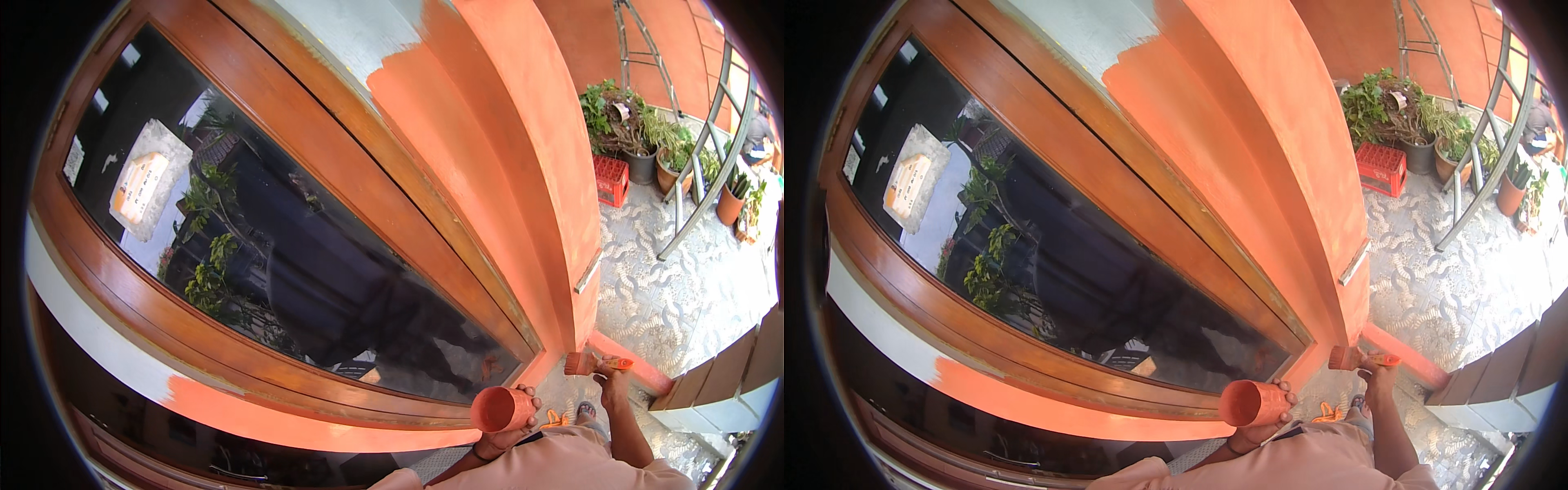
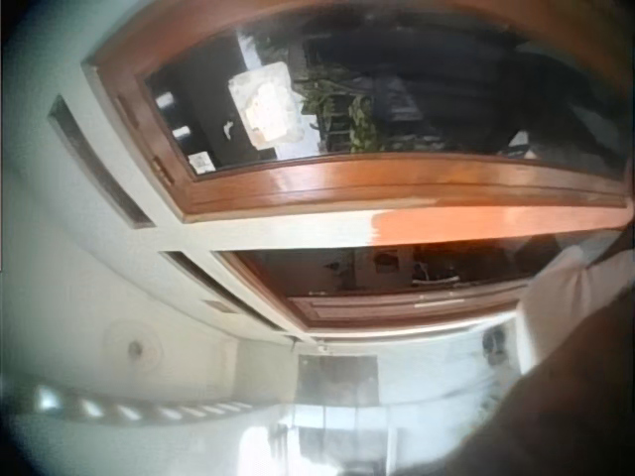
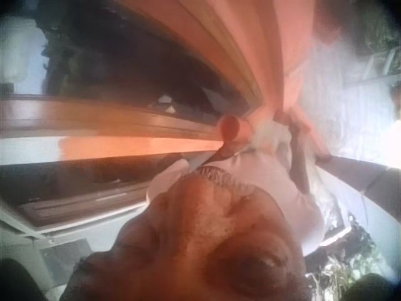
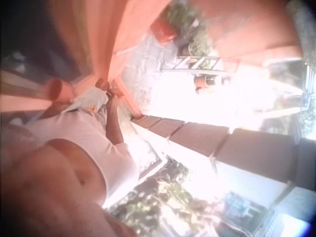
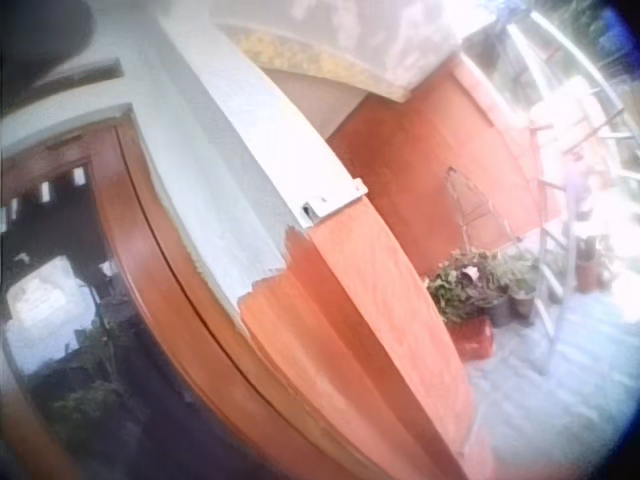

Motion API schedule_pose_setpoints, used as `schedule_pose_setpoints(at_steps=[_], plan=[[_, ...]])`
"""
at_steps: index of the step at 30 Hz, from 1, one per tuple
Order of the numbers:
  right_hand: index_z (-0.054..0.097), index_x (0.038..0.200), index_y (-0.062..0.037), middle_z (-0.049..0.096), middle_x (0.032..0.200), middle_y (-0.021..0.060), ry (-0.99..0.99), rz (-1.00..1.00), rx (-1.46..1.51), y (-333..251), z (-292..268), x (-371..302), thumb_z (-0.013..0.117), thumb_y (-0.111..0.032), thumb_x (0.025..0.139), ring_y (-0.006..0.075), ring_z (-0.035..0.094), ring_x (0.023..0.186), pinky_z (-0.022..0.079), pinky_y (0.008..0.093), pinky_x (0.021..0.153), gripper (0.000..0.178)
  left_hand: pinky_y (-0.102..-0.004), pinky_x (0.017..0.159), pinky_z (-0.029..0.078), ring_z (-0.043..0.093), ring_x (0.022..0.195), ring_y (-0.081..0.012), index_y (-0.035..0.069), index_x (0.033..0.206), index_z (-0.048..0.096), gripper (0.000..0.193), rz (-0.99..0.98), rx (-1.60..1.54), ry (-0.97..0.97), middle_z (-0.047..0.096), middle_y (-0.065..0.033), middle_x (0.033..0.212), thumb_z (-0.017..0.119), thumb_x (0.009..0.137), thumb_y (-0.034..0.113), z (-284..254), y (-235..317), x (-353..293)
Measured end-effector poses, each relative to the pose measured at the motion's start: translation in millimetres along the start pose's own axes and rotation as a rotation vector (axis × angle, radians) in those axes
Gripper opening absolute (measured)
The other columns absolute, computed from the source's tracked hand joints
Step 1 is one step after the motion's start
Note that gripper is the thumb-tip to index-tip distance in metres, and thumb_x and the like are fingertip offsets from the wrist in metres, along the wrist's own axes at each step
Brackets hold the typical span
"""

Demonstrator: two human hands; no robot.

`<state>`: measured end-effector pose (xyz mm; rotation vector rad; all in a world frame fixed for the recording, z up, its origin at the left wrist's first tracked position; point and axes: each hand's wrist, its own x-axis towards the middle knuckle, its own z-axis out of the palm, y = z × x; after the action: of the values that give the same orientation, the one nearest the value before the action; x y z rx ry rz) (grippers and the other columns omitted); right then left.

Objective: The person paints the wooden door frame with orange paint using a brush. They repeatedly dip the brush into a small container and apply paint along the vertical and horizontal edges of the frame.

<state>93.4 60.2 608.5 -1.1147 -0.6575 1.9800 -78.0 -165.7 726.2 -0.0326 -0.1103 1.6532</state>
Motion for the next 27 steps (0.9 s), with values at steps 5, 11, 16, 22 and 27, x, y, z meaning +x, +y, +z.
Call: schedule_pose_setpoints(at_steps=[5,11,16,22,27], plan=[[0.066,0.106,-0.0079,0.072,0.089,0.0038,-0.126,-0.107,-0.012,-62.7,22.6,17.1,0.081,-0.009,0.091,0.0162,0.071,0.075,0.052,0.0268,0.058,0.021,-0.0524,0.102,0.057,0.049,0.137,-0.0333,0.004,0.138,0.058,0.053,-0.051,-0.008,-0.019,0.053,-0.0117,0.141,0.073,0.098,0.036,-3.4,-17.7,33.7],[0.07,0.101,-0.0083,0.07,0.083,0.0011,-0.061,-0.147,0.013,-103.3,15.8,34.6,0.075,-0.022,0.099,0.0101,0.066,0.068,0.049,0.0244,0.057,0.015,-0.0554,0.106,0.056,0.049,0.138,-0.0337,0.003,0.138,0.058,0.052,-0.09,-0.09,-0.008,0.053,-0.0123,0.142,0.071,0.1,0.035,4.5,-37.3,57.3],[0.068,0.098,-0.0072,0.067,0.078,-0.0002,-0.043,-0.102,-0.097,-92.2,-11.7,43.7,0.074,-0.028,0.1,0.0086,0.063,0.065,0.042,0.0239,0.054,0.022,-0.0566,0.105,0.056,0.049,0.14,-0.0353,0.006,0.14,0.057,0.049,-0.014,-0.061,-0.035,0.053,-0.013,0.143,0.067,0.103,0.037,-2.2,-47.5,55.4],[0.069,0.117,0.0002,0.06,0.079,-0.001,-0.018,-0.038,-0.165,-83.1,-20.5,53.4,0.066,-0.044,0.105,0.0079,0.058,0.067,0.035,0.024,0.054,0.045,-0.057,0.108,0.056,0.046,0.144,-0.0352,0.005,0.143,0.056,0.055,0.085,-0.027,-0.131,0.047,-0.0151,0.151,0.068,0.102,0.039,-5.4,-49.4,67.4],[0.066,0.101,-0.0076,0.064,0.074,-0.0003,-0.071,0.039,-0.104,-72.0,0.3,62.5,0.064,-0.048,0.107,0.0073,0.058,0.059,0.032,0.0209,0.048,0.041,-0.0559,0.106,0.057,0.046,0.144,-0.0358,0.006,0.145,0.054,0.056,0.157,-0.086,-0.13,0.045,-0.0143,0.153,0.07,0.102,0.038,-7.1,-52.3,61.4]])
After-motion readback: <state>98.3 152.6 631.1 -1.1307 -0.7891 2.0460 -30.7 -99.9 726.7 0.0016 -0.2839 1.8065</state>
